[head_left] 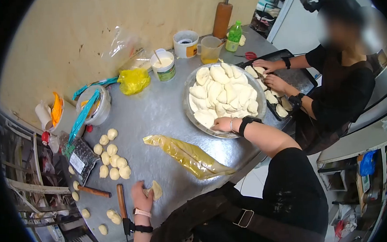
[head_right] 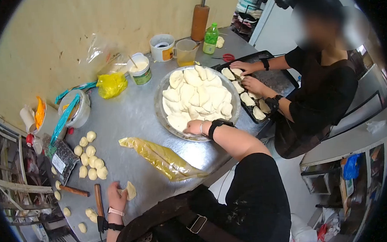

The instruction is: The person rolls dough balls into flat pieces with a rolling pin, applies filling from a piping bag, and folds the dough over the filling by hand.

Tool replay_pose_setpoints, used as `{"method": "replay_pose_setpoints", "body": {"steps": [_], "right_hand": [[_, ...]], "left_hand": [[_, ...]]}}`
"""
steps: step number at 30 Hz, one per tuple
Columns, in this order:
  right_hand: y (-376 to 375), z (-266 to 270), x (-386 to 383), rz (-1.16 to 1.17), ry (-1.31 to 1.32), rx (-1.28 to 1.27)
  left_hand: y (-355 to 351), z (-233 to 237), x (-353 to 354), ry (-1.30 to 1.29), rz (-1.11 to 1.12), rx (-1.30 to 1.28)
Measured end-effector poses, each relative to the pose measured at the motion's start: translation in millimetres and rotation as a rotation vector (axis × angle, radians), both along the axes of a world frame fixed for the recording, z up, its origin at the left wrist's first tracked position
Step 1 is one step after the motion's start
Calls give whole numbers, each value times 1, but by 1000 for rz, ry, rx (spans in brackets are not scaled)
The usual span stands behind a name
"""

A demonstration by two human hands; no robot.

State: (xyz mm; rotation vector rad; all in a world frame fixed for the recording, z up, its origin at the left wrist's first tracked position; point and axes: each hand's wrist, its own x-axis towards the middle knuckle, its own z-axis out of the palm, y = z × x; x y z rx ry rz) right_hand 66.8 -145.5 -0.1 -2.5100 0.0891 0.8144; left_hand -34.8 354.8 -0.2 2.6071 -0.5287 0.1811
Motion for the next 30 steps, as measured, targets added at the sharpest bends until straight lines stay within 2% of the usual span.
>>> {"method": "replay_pose_setpoints", "body": {"steps": [1, 4, 5, 6, 7, 8, 10, 12, 13, 15, 16, 18, 19, 21, 22, 23, 25, 26, 27, 30], "right_hand": [[-5, 0, -1, -67, 7, 103], [-36, 35, -10, -227, -218, 282], [-50, 38, -11, -397, -368, 245], [-60, 62, -19, -460, -470, 198], [-63, 77, -30, -459, -713, -123], [-59, 95, -44, -465, -890, -367], [-49, 106, -63, -543, -1034, -325], [-7, 113, -86, -471, -1106, -61], [30, 131, -102, -504, -851, 306], [84, 79, -113, -221, -505, 757], [116, 42, -116, -87, -545, 652], [157, 56, -124, -135, 51, 1210], [164, 66, -124, -294, 165, 1306], [165, 81, -117, -621, 403, 1476], [152, 84, -110, -631, 262, 1413], [130, 89, -99, -638, 125, 1344], [85, 107, -74, -639, -366, 1034], [61, 115, -65, -601, -601, 645], [42, 102, -54, -519, -1088, 369], [-1, 63, -35, 8, -293, -45]], "left_hand": [[-3, -4, 9, 61, -49, 8], [-10, 6, 22, 696, 109, 180], [-11, 4, 24, 662, 64, 290], [-9, 0, 24, 629, 22, 402], [-6, -3, 23, 595, -21, 516], [-4, -4, 22, 618, -92, 423], [-9, -1, 25, 656, -230, 225], [-27, 26, 23, 763, -192, 70], [-40, 47, 20, 821, -170, -7], [-73, 93, 19, 794, -247, -71], [-90, 109, 20, 774, -286, -105], [-119, 125, 16, 658, -320, -318], [-123, 129, 14, 597, -335, -423], [-119, 136, 10, 408, -289, -424], [-116, 137, 8, 319, -268, -421], [-107, 130, 7, 335, -205, -475], [-76, 106, 4, 363, -66, -584], [-64, 100, 0, 407, -25, -522], [-54, 96, -4, 452, 12, -460], [-38, 73, -23, 542, 30, -384]]}}
